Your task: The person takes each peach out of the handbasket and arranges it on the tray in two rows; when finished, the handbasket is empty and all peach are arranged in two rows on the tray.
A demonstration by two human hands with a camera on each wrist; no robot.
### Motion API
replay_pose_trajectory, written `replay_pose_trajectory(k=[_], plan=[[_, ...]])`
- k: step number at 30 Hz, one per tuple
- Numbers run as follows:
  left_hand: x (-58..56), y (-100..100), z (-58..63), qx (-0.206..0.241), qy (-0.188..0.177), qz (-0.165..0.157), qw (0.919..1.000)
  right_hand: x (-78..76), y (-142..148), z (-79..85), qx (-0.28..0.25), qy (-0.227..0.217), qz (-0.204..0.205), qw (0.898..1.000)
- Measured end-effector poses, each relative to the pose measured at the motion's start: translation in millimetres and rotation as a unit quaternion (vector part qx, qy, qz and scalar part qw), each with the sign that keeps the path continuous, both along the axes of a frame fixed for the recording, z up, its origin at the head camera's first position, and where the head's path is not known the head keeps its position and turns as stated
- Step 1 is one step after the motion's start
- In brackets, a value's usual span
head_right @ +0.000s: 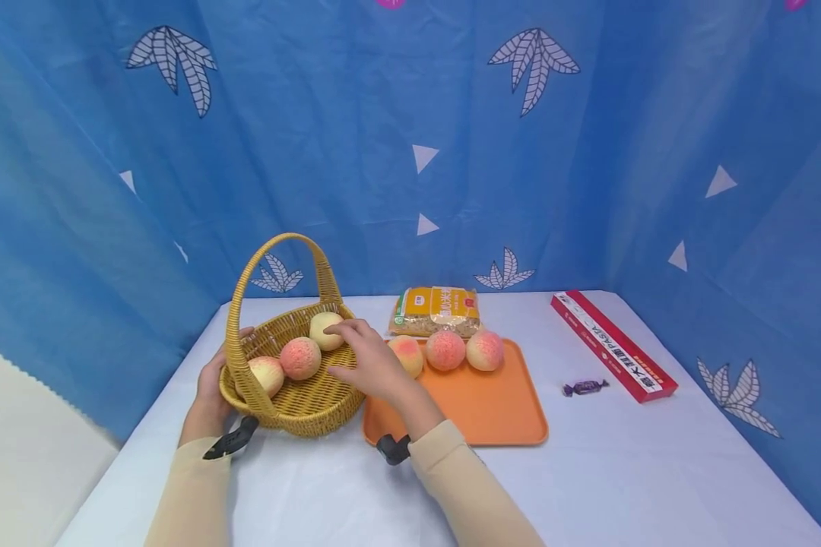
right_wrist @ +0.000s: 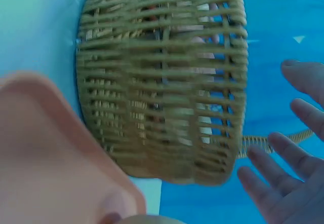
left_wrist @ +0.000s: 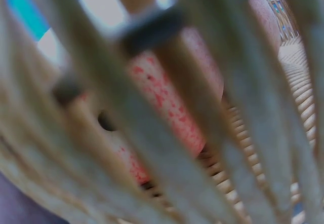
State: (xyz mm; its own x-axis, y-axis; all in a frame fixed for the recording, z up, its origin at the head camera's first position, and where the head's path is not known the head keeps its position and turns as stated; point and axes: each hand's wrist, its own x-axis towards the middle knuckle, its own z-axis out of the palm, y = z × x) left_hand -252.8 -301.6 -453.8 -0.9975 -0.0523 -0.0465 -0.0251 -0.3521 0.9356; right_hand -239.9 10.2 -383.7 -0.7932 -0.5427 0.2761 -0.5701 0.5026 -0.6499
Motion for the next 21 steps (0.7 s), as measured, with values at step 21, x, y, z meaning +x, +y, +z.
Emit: replay_pose_trajectory(k=[21], plan=[[-1.1, 0.5, 0.4, 0.015, -0.011, -0.001, 0.9998, -14.4, -51.6, -11.0, 0.16, -0.019, 0.013, 0.987]])
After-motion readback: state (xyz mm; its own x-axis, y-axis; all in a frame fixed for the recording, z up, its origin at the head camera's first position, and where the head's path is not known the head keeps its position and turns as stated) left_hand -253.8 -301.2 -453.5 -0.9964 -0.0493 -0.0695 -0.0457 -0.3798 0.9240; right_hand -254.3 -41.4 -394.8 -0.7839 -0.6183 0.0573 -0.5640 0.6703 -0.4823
